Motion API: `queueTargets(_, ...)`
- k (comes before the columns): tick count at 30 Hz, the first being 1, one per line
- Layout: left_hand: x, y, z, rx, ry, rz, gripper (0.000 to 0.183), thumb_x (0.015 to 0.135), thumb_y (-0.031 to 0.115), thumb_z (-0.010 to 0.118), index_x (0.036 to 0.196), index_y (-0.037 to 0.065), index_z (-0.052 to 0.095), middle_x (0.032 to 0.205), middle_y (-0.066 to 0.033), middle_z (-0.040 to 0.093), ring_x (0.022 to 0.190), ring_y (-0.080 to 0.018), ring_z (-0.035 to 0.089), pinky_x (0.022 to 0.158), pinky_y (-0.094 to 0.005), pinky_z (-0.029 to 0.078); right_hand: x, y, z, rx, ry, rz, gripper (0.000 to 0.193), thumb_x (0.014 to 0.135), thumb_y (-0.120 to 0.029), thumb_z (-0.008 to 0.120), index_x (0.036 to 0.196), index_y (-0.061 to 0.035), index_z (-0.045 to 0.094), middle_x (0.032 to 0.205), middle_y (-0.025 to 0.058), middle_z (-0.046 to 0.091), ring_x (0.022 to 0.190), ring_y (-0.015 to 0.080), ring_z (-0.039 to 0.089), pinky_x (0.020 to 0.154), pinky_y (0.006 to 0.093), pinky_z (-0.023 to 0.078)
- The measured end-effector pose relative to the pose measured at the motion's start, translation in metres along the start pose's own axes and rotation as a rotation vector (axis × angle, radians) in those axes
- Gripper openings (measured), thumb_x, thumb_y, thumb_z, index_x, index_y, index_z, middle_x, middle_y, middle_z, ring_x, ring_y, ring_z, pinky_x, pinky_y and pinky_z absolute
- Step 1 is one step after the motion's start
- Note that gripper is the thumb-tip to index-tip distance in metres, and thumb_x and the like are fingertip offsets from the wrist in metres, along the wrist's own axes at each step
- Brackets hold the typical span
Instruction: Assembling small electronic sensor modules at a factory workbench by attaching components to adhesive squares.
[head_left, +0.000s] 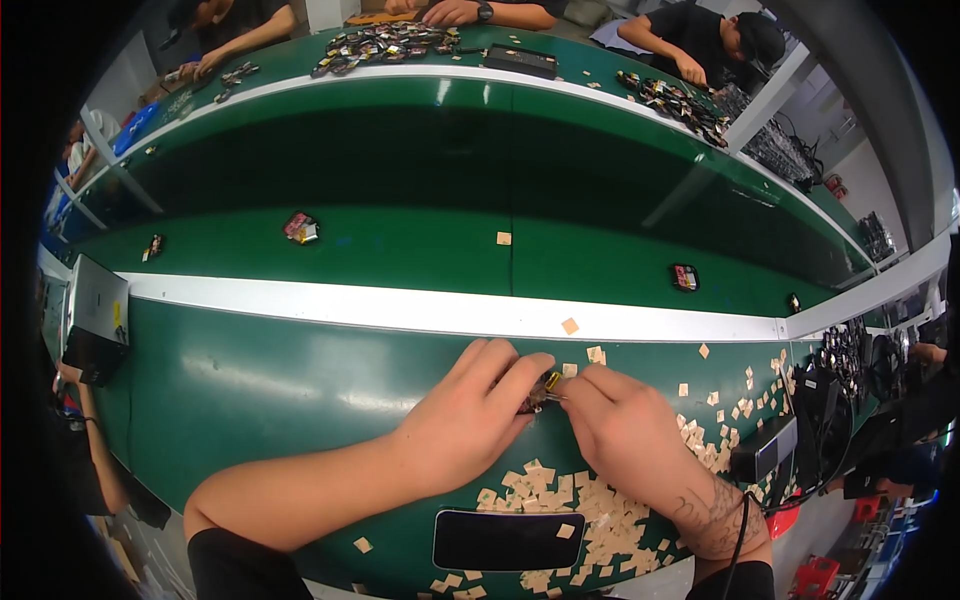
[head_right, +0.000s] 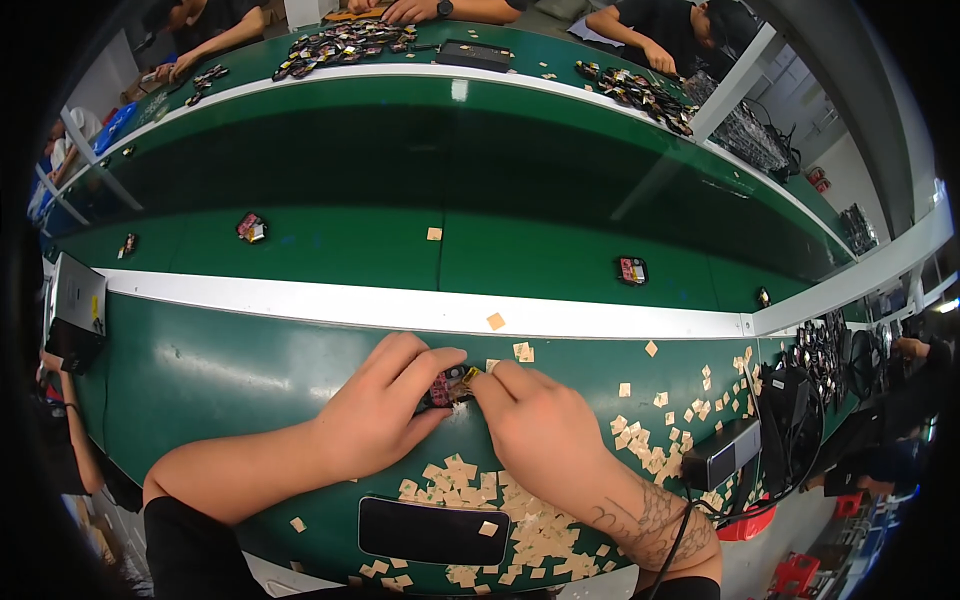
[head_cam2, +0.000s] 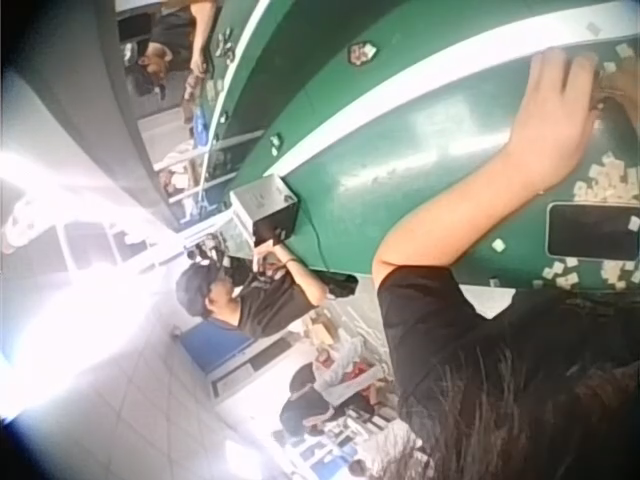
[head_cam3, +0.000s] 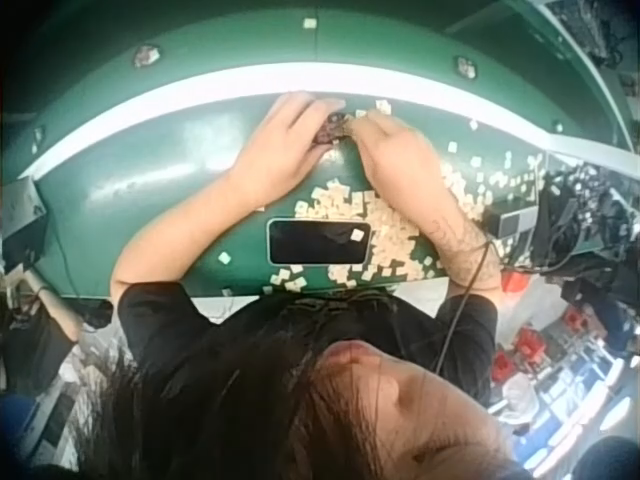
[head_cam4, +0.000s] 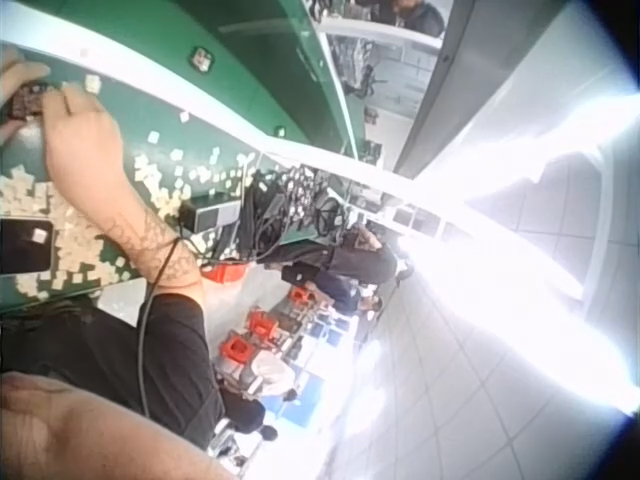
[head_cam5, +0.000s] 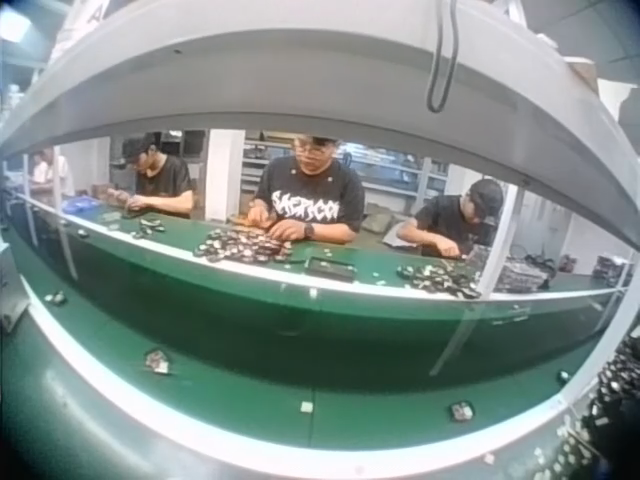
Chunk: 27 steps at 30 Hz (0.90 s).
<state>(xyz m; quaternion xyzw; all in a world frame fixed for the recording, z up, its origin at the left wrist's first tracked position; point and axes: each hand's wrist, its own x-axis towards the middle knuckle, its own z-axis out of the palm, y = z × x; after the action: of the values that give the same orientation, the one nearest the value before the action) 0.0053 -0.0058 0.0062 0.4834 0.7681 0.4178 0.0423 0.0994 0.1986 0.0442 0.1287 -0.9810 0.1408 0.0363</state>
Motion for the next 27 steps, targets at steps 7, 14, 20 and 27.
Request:
queueTargets(7, -0.001, 0.000, -0.002, -0.050, -0.027, -0.058, 0.060, 0.084, 0.000, 0.080, 0.138, 0.000, 0.054, 0.119, -0.0199, 0.056, 0.112, -0.0413, 0.059, 0.098, -0.0475, 0.052, 0.004, 0.014, 0.002, 0.446, 0.158, 0.122, 0.019, 0.094, -0.004, 0.074, 0.112, -0.0042, 0.070, 0.094, 0.0111, 0.064, 0.080, 0.0308, 0.072, 0.067, 0.0391, 0.060)
queueTargets(14, 0.002, -0.007, -0.003, -0.020, -0.024, -0.072, 0.065, 0.086, 0.009, 0.086, 0.143, 0.004, 0.054, 0.119, -0.0155, 0.063, 0.113, -0.0333, 0.066, 0.097, -0.0425, 0.056, 0.010, 0.022, -0.011, 0.285, -0.024, -0.029, 0.029, 0.089, -0.006, 0.079, 0.117, -0.0085, 0.072, 0.105, 0.0048, 0.061, 0.084, 0.0243, 0.072, 0.074, 0.0373, 0.061)
queueTargets(20, 0.004, -0.009, -0.006, -0.032, -0.052, -0.026, 0.054, 0.085, 0.010, 0.087, 0.132, 0.004, 0.060, 0.119, -0.0134, 0.063, 0.110, -0.0344, 0.064, 0.095, -0.0433, 0.055, 0.006, 0.039, 0.004, 0.408, 0.064, -0.112, 0.031, 0.089, -0.002, 0.078, 0.119, -0.0064, 0.072, 0.100, 0.0082, 0.069, 0.085, 0.0256, 0.074, 0.074, 0.0354, 0.062)
queueTargets(27, 0.000, -0.011, -0.004, 0.065, -0.121, 0.074, 0.030, 0.088, 0.012, 0.084, 0.116, 0.010, 0.074, 0.116, -0.0086, 0.063, 0.109, -0.0295, 0.062, 0.089, -0.0398, 0.058, 0.012, 0.043, 0.001, 0.673, 0.000, 0.071, 0.025, 0.090, 0.002, 0.078, 0.114, -0.0023, 0.077, 0.094, 0.0074, 0.074, 0.077, 0.0153, 0.070, 0.068, 0.0289, 0.056)
